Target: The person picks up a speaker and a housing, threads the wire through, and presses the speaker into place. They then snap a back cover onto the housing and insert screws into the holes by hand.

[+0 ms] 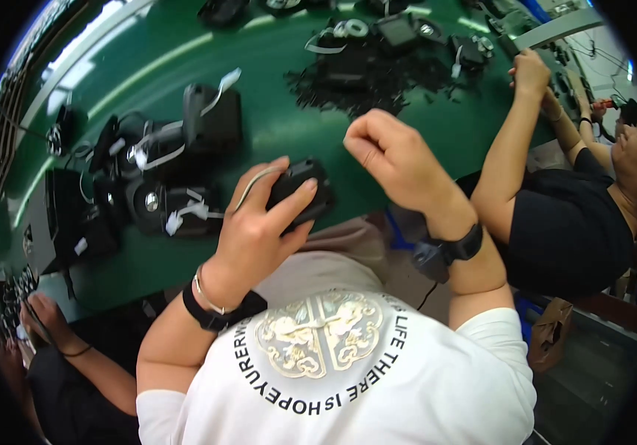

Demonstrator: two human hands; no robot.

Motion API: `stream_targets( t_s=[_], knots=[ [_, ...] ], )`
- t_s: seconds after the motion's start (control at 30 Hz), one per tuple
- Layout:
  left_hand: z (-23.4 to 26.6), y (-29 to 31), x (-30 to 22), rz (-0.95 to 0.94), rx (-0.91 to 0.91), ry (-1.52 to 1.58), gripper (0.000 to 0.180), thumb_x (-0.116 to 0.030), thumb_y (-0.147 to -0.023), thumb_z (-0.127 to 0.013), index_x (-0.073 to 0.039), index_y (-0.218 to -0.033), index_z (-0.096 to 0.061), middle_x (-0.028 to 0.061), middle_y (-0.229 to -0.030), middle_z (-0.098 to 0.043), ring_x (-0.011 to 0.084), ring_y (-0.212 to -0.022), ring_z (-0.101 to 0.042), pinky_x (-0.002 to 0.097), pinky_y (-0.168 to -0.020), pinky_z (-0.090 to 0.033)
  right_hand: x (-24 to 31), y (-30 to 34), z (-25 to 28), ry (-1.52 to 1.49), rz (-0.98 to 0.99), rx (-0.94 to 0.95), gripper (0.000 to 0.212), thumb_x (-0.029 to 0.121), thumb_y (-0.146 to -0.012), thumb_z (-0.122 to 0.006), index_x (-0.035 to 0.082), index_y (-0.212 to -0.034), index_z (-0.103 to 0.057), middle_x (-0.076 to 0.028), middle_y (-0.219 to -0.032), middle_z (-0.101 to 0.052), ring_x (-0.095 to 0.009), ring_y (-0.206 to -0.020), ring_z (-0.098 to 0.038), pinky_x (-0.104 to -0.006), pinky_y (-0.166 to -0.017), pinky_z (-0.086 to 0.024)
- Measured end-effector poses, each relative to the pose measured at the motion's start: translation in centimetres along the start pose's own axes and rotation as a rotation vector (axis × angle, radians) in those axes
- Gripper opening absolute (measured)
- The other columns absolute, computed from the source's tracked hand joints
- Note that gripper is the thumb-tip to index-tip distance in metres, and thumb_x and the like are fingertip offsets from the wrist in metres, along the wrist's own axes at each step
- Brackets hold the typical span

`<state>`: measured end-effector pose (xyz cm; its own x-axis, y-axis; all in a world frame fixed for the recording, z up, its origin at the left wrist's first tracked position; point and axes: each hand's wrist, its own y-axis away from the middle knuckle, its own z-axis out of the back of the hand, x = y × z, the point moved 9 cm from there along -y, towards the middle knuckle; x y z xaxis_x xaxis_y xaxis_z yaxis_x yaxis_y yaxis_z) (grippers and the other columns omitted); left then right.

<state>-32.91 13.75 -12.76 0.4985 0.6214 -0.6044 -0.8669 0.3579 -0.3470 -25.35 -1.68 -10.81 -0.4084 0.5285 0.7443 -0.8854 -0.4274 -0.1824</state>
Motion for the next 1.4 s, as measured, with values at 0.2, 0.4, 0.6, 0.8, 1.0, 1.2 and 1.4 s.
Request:
stream_targets(
  t_s=[0.2, 0.4, 0.6, 0.8, 1.0, 1.2, 1.4],
  knots=[
    [0.5, -0.9, 0.2, -0.051, -0.051, -0.005, 0.055, -0.007, -0.061, -0.08, -0.013, -0.115, -0.068, 0.0221, -0.121, -0.057, 0.0385, -0.11, -0.055, 0.0422, -0.092, -0.049, 2.8, -2.2, -2.3, 0.144, 0.125, 0.226, 0.012, 0.013, -0.092, -0.059, 0.001, -0.093, -0.058, -0.013, -0.086, -0.057, -0.028, -0.072, -0.056, -0.0349, -0.067, -0.046],
    [0.4, -0.6, 0.1, -0.059, -0.049, -0.004, 0.055, -0.008, -0.061, -0.08, -0.013, -0.115, -0.068, 0.0217, -0.121, -0.057, 0.0383, -0.111, -0.055, 0.042, -0.092, -0.049, 3.0, -2.4, -3.8, 0.346, 0.185, 0.215, 0.013, 0.014, -0.092, -0.06, 0.001, -0.093, -0.057, -0.013, -0.087, -0.058, -0.031, -0.073, -0.056, -0.0367, -0.067, -0.047],
    [0.5, -0.2, 0.0, -0.043, -0.037, 0.003, 0.057, -0.006, -0.06, -0.08, -0.014, -0.115, -0.068, 0.0217, -0.122, -0.057, 0.0384, -0.111, -0.055, 0.0424, -0.092, -0.05, 2.2, -2.4, -3.6, 0.254, 0.096, 0.231, 0.015, 0.015, -0.088, -0.066, 0.001, -0.088, -0.059, -0.012, -0.085, -0.06, -0.027, -0.069, -0.057, -0.0347, -0.064, -0.048],
    [0.5, -0.5, -0.1, -0.047, -0.036, 0.004, 0.058, -0.005, -0.06, -0.08, -0.013, -0.115, -0.068, 0.0221, -0.123, -0.056, 0.0386, -0.111, -0.055, 0.0426, -0.092, -0.05, -4.2, -0.6, 2.0, 0.052, -0.175, -0.121, 0.015, 0.014, -0.084, -0.07, 0.002, -0.091, -0.064, -0.009, -0.079, -0.061, -0.019, -0.065, -0.059, -0.0293, -0.062, -0.048],
    [0.5, -1.2, -0.1, -0.04, -0.031, 0.001, 0.057, -0.004, -0.061, -0.08, -0.013, -0.116, -0.068, 0.0223, -0.123, -0.056, 0.039, -0.111, -0.056, 0.0425, -0.092, -0.05, -3.5, -0.6, 1.8, 0.277, -0.015, -0.227, 0.017, 0.014, -0.082, -0.072, 0.004, -0.094, -0.066, -0.006, -0.079, -0.062, -0.018, -0.062, -0.059, -0.0286, -0.059, -0.048],
    [0.6, -1.2, -0.9, -0.059, -0.028, -0.003, 0.056, -0.003, -0.061, -0.08, -0.012, -0.116, -0.069, 0.023, -0.123, -0.056, 0.0397, -0.111, -0.055, 0.0432, -0.092, -0.05, -3.3, -2.3, -0.3, 0.518, 0.03, -0.252, 0.012, 0.015, -0.08, -0.071, 0.007, -0.085, -0.064, -0.01, -0.08, -0.063, -0.03, -0.068, -0.064, -0.0395, -0.059, -0.052],
    [0.6, -0.8, -1.5, -0.068, 0.002, -0.021, 0.055, -0.003, -0.061, -0.08, -0.009, -0.115, -0.069, 0.0236, -0.123, -0.056, 0.0408, -0.112, -0.055, 0.0451, -0.093, -0.049, -3.9, -2.5, -1.7, 0.59, 0.023, -0.173, 0.012, 0.013, -0.084, -0.068, 0.005, -0.092, -0.063, -0.011, -0.078, -0.062, -0.028, -0.068, -0.065, -0.0373, -0.061, -0.052]
  ],
)
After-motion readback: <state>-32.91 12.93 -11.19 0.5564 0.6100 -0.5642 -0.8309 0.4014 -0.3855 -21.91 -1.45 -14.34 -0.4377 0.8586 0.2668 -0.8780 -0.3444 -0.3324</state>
